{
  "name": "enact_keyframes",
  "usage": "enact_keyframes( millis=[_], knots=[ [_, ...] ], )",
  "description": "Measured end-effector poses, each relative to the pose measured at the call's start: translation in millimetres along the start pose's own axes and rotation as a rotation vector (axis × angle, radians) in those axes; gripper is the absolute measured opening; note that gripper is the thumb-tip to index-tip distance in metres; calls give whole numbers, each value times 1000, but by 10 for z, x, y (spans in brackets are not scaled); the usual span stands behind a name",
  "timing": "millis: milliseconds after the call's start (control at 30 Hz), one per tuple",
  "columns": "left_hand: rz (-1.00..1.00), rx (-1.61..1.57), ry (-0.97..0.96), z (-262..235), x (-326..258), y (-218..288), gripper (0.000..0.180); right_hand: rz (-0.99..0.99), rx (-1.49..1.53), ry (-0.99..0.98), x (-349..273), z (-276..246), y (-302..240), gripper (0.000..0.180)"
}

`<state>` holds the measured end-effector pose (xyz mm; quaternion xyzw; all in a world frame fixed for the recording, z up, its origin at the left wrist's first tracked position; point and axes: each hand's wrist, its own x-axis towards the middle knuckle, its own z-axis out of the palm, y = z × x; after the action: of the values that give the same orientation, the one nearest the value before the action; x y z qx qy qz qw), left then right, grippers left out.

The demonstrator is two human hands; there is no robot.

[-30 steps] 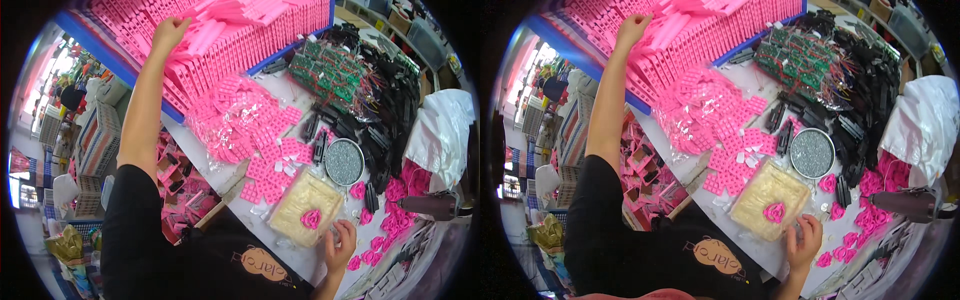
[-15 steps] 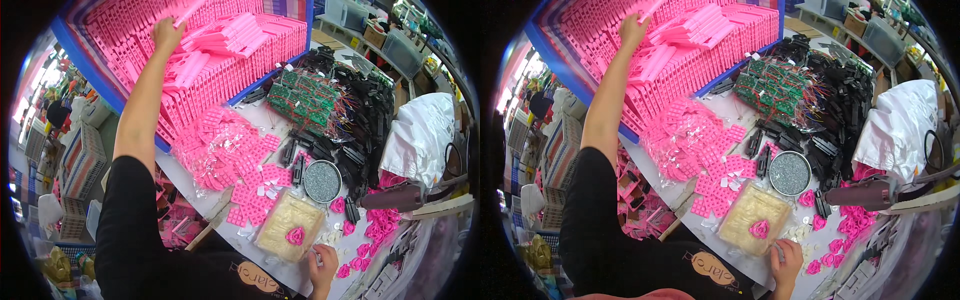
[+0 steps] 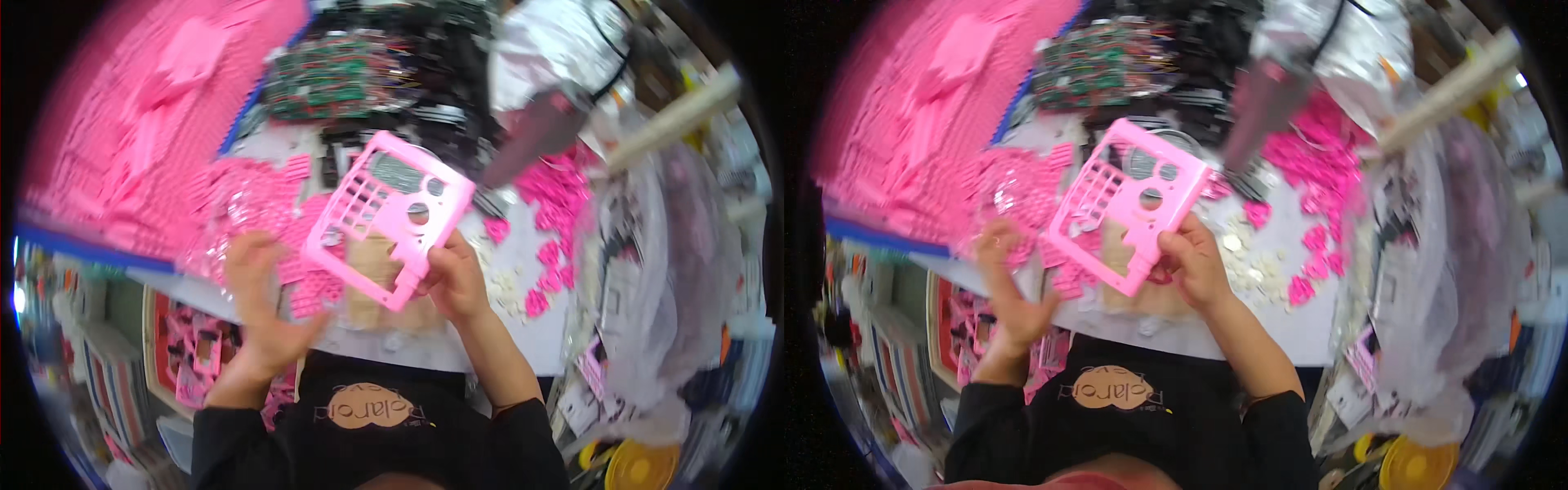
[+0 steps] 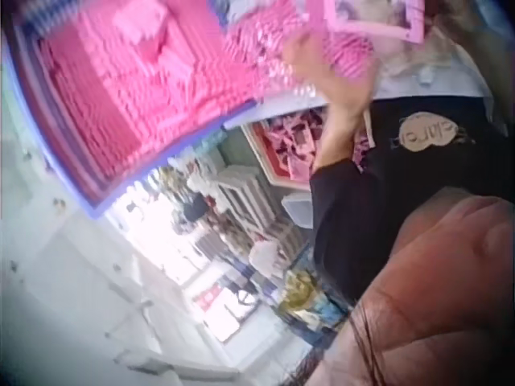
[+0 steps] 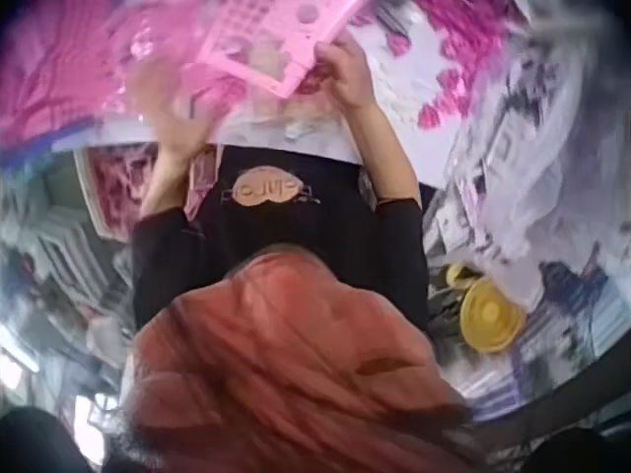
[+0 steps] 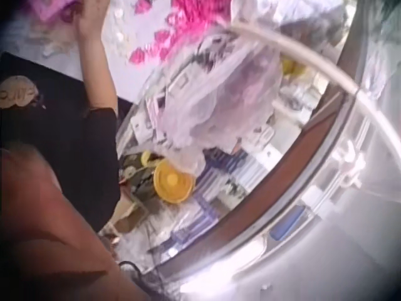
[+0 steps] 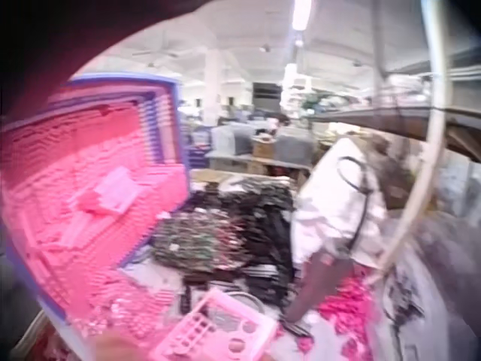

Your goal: Assemble pink toy piggy banks by installing buttons, circuit boards, and internal mechanisms using a glue gun.

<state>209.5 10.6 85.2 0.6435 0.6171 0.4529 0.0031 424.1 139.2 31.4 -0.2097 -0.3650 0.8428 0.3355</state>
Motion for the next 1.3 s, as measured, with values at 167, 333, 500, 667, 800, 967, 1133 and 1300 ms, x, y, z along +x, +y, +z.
enact_keyframes(
  millis=[167,333,500,667,800,967,1133,1300],
  knots=[
    [-719,-1035,-362,582,-204,-337,73,160,-504,-144,-634,-509,-80,47],
    [-645,-1056,-220,555,-279,-391,70,97,-1173,450,-1109,-1293,-1034,27],
    [-578,-857,-75,616,-242,-148,67,347,-2129,1143,-1771,-2519,-1736,26],
    [-529,-691,-92,694,-362,-244,59,231,-2121,1243,-2097,-2636,-1774,25],
    [-539,-712,-119,653,-399,-267,57,-157,-1753,1208,-1695,-1508,-1916,23],
    [-492,-732,-142,921,-329,-175,54,-495,-540,546,-1517,-975,-1482,17],
    [-506,-758,-254,869,-240,-246,57,-50,-564,14,-918,-643,-1212,18],
    [-738,-1106,-635,658,-164,-213,79,25,-1446,-1014,6,371,-1090,22]
  ],
)
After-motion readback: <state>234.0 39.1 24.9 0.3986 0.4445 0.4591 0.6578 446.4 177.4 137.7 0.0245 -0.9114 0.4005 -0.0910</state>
